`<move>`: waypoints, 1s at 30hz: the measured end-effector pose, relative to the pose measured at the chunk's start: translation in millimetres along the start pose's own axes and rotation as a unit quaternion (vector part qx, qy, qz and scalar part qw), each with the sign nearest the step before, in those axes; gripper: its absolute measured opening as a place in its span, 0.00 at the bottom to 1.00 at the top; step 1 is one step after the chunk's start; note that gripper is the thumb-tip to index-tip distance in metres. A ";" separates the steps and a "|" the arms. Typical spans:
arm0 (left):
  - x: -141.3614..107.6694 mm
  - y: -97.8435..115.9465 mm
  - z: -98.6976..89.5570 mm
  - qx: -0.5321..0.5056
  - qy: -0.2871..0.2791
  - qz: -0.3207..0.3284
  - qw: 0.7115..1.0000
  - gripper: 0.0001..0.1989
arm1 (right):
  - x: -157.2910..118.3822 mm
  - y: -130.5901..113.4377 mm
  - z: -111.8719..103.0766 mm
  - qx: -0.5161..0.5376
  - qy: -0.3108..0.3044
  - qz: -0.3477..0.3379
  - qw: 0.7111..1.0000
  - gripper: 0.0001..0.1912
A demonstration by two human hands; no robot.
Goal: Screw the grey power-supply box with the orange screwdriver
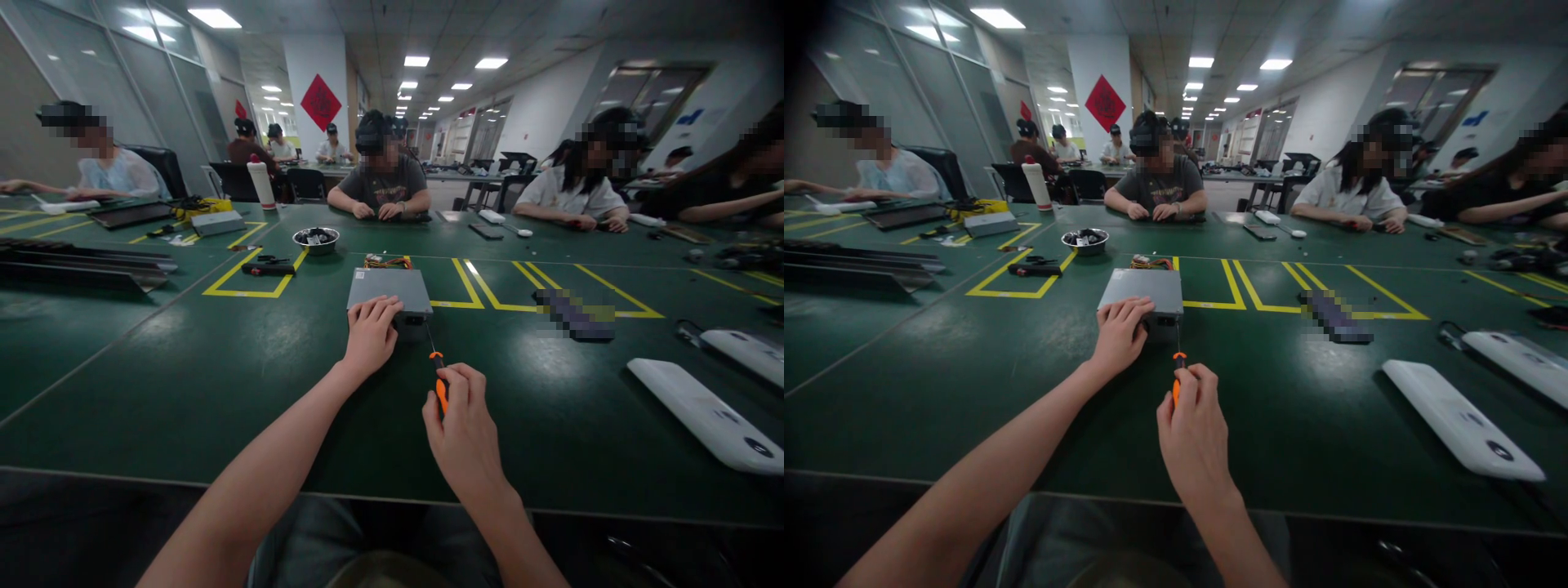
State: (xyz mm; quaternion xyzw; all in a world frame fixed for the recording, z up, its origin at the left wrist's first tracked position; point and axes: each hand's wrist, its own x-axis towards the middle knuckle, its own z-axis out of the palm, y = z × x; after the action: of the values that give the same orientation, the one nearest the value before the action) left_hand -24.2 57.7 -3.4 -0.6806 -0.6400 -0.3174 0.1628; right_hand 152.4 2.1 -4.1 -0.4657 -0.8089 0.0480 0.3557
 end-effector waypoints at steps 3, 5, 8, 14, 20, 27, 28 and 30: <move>0.2 0.4 -0.4 0.003 -0.003 0.002 1.000 0.20 | 0.4 -2.1 2.1 -0.009 0.027 -0.025 0.999 0.12; 0.0 0.5 -0.6 0.006 -0.008 0.000 1.000 0.19 | 1.8 -0.4 0.3 -0.018 0.050 -0.024 0.998 0.12; -0.7 0.3 -1.3 0.012 -0.013 -0.001 1.000 0.19 | 4.0 6.5 -4.5 -0.032 0.059 0.005 0.998 0.15; -1.7 2.1 -9.4 0.025 -0.034 0.005 0.999 0.20 | 3.8 13.5 -5.9 -0.002 0.042 0.008 0.999 0.17; -7.3 2.1 -20.3 0.029 -0.053 0.005 0.998 0.23 | -4.8 2.0 2.5 0.006 0.042 -0.073 0.996 0.13; -17.6 -4.5 -27.2 0.032 -0.050 0.016 0.998 0.23 | -12.0 1.5 -4.9 -0.032 0.087 -0.067 0.993 0.11; -18.0 -5.1 -26.7 0.031 -0.048 0.018 0.998 0.22 | -12.4 1.5 -5.7 -0.036 0.085 -0.057 0.994 0.11; -17.8 -6.4 -24.6 0.029 -0.041 0.021 0.999 0.21 | -13.2 -0.3 -5.3 -0.038 0.077 -0.042 0.995 0.11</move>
State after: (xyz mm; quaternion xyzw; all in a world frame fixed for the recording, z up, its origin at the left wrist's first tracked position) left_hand -35.6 29.4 2.4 -0.7016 -0.6403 -0.2669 0.1629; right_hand 159.6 -9.8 -7.0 -0.4471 -0.7991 -0.0340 0.4004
